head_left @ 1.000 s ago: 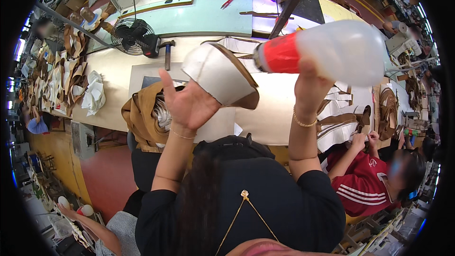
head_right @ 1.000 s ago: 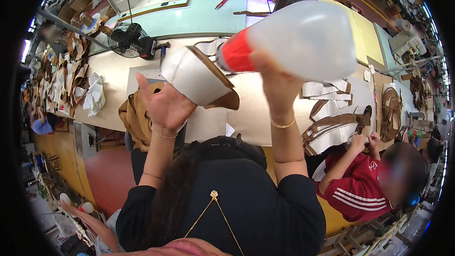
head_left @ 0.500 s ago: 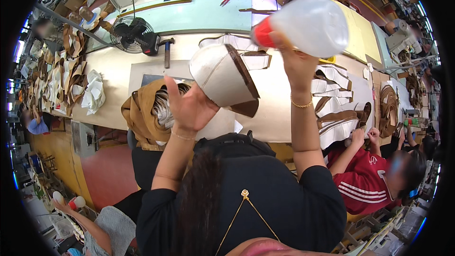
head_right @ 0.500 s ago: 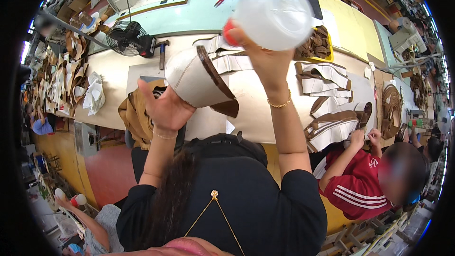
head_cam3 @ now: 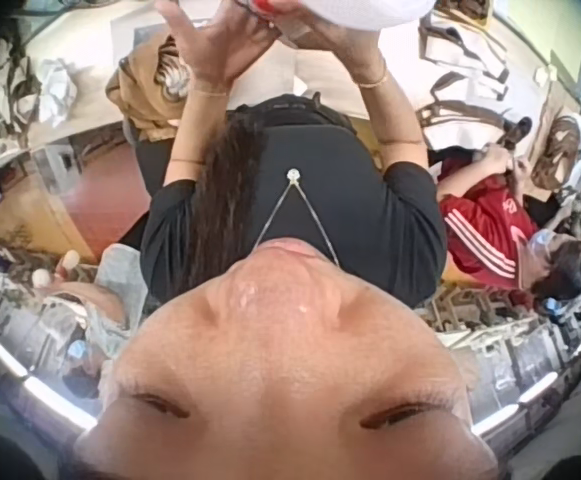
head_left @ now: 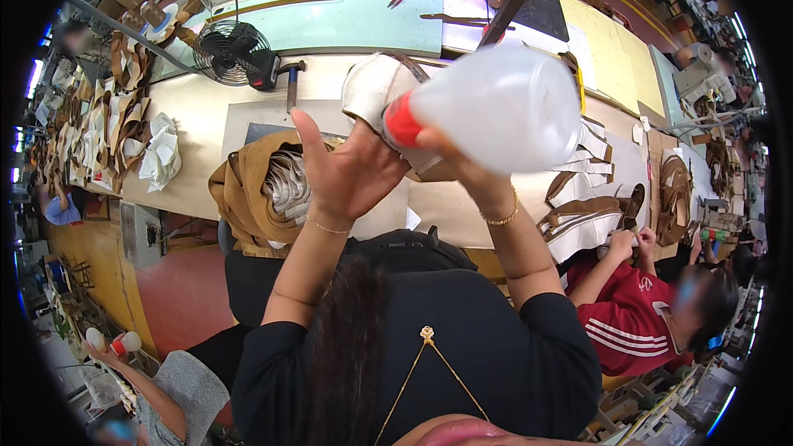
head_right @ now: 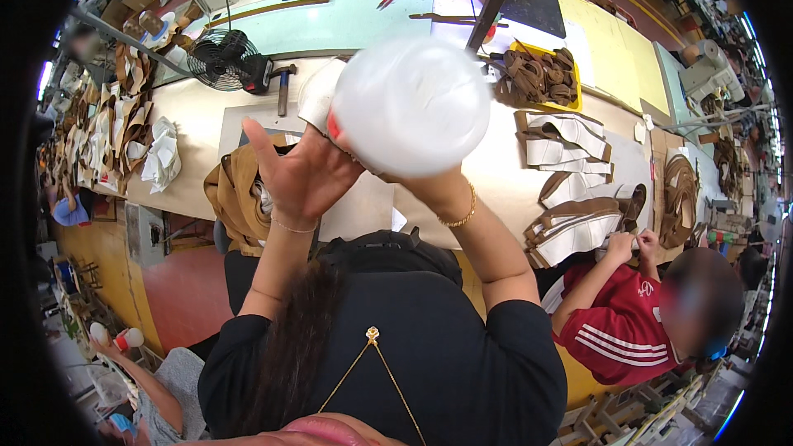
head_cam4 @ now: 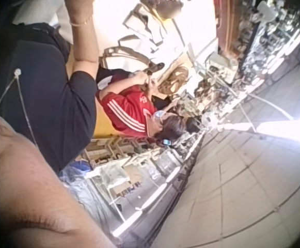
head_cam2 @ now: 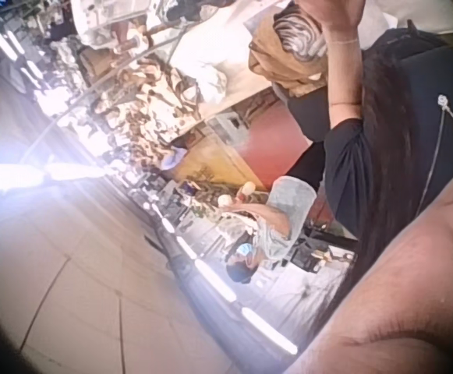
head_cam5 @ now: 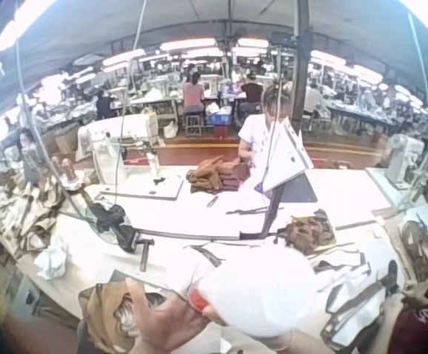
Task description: The person repeatedly applies glue from a squeeze bottle to the edges of small white fabric pieces in a workshop. They hold each piece, apply glue along the edges, and place it on a table with other similar pieces.
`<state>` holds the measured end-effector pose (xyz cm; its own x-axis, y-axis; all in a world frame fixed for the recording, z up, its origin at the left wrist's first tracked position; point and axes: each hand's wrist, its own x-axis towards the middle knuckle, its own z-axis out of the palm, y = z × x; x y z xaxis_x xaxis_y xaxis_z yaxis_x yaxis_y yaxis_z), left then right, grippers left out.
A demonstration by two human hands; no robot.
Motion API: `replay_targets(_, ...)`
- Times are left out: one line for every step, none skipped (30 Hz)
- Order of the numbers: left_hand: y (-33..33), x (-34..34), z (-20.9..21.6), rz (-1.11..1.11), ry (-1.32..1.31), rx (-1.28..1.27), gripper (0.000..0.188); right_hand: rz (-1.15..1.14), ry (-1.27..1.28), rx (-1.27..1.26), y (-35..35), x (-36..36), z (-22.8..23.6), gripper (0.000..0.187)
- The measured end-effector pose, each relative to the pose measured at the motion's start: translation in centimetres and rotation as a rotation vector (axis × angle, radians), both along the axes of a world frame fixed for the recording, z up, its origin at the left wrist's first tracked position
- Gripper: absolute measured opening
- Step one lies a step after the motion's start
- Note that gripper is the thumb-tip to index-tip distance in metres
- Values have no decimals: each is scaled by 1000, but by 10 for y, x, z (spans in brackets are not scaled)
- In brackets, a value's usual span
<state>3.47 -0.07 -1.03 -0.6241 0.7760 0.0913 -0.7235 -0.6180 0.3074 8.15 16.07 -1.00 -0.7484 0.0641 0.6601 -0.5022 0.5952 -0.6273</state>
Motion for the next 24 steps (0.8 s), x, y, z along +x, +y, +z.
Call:
replay_targets(0, -1, 3, -2, 1, 0, 111, 44, -44, 28, 2, 5, -8, 50)
replay_targets(1, -1, 5, -9, 0, -3, 114, 67, -100, 9, 8, 5, -8, 52)
replay_targets(2, 0, 5, -17, 0, -5, 116, 84, -172, -67, 14, 1, -7, 53)
replay_targets(-1, 0, 4, -16, -3, -6, 115, 91, -245, -194, 18, -6, -5, 55)
replay_targets(-5, 0, 3, -21, -10, 0, 115, 29, -248, -249, 15, -7, 5, 49)
replay_targets(-6, -2, 3, -15, -9, 9, 115, -20, -246, -303, 12, -12, 16, 43)
replay_targets(-1, -1, 5, -17, -5, 12, 115, -84, -252, -361, 9, -10, 25, 38)
replay_targets(1, -1, 10, -12, 2, 2, 114, -131, -73, -175, 0, -5, 20, 35)
replay_targets(3, -1, 12, -6, 8, -8, 114, -90, -98, -178, 5, -4, 13, 36)
replay_targets(3, -5, 13, -19, 18, 5, 113, -44, -125, -181, 9, -5, 7, 37)
replay_targets(2, -5, 11, -16, 18, 2, 112, -5, -161, -184, 11, -3, 4, 38)
replay_targets(-1, -5, 9, -14, 18, 0, 112, -1, -231, -224, 19, -2, 7, 42)
replay_targets(-3, -6, 7, -12, 17, -3, 111, 7, -216, -301, 21, -5, 8, 43)
replay_targets(-6, -7, 6, -13, 31, -1, 110, 24, -200, -375, 23, -9, 9, 44)
replay_targets(-3, -5, 6, 10, 25, -5, 110, -34, -128, -260, 18, -8, 6, 46)
replay_targets(3, -2, 6, 33, 19, -8, 110, -90, -55, -144, 12, -6, 2, 47)
replay_targets(3, -1, 9, 63, 17, -19, 109, -43, -84, -136, 16, -4, -9, 50)
replay_targets(1, -3, 11, 68, 35, -9, 109, -5, -113, -128, 21, -2, -19, 53)
replay_targets(-2, -6, 12, 72, 53, 1, 108, 33, -141, -121, 25, 1, -29, 56)
replay_targets(-5, -8, 12, 82, 65, 12, 107, -33, -130, 50, 31, 6, -21, 56)
replay_targets(-8, -9, 12, 82, 44, 58, 105, -8, -128, 65, 45, 7, -27, 58)
replay_targets(-10, -11, 12, 82, 23, 105, 104, 20, -130, 76, 58, 9, -34, 60)
replay_targets(-9, -15, 11, 78, 10, 158, 102, 36, -132, -225, 51, 7, -17, 57)
replay_targets(-6, -19, 8, 64, -52, 145, 99, 49, -85, -532, 44, 5, 1, 53)
